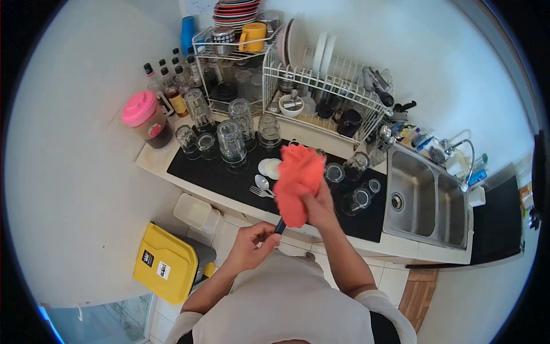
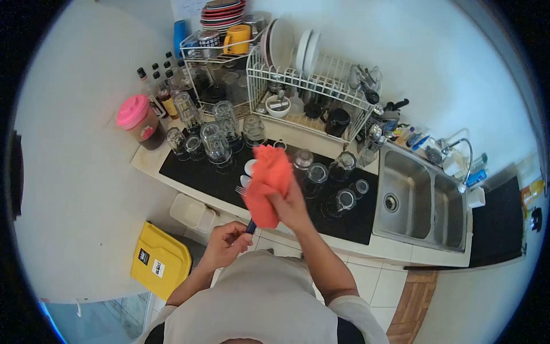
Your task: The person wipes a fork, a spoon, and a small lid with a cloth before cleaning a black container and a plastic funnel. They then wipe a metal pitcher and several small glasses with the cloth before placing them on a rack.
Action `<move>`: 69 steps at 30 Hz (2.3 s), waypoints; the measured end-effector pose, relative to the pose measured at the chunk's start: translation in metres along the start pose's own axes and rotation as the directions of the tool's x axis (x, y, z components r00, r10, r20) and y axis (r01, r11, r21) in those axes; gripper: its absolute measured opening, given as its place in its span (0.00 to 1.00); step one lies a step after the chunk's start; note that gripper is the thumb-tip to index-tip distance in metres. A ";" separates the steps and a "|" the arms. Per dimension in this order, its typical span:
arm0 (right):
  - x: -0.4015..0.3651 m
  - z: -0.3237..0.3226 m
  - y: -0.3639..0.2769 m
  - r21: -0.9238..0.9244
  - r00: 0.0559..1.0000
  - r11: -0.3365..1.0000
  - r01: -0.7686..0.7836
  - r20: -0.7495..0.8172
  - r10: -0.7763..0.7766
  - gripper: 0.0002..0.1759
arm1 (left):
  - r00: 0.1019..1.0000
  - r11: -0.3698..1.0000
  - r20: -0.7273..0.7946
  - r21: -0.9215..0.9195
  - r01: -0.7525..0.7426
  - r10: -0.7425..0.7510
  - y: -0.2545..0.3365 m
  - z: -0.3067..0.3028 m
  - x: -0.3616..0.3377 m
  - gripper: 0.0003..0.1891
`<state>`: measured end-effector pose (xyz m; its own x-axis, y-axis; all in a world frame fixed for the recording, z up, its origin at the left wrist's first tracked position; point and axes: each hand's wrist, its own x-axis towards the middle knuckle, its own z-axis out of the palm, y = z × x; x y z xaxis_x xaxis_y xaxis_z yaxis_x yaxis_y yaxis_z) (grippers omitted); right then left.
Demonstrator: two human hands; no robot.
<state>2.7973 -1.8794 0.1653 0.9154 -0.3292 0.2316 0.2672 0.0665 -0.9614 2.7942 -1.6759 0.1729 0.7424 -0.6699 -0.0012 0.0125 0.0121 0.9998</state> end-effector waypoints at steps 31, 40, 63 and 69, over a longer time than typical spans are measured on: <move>0.015 0.011 -0.007 -0.005 0.997 0.999 -0.036 -0.075 0.036 0.15 | 0.998 0.997 -0.029 -0.047 0.062 -0.063 -0.013 -0.011 -0.010 0.05; 0.026 -0.006 0.006 -0.398 0.978 0.912 0.100 -0.131 -0.165 0.14 | 0.996 0.995 0.026 -0.056 0.087 -0.086 -0.010 -0.017 -0.024 0.05; 0.011 -0.041 -0.025 0.661 0.968 0.748 0.058 -0.221 0.120 0.25 | 0.988 0.987 -0.098 -0.118 0.111 -0.122 -0.012 -0.017 -0.016 0.04; -0.051 0.031 0.039 0.310 0.956 0.912 -0.270 -0.024 0.291 0.23 | 0.999 1.000 -0.051 0.004 -0.009 0.009 -0.019 -0.002 0.002 0.05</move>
<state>2.7702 -1.8304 0.1208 0.9461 -0.3178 -0.0617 0.0900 0.4411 -0.8929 2.7968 -1.6759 0.1540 0.7760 -0.6308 0.0067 0.0033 0.0147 0.9999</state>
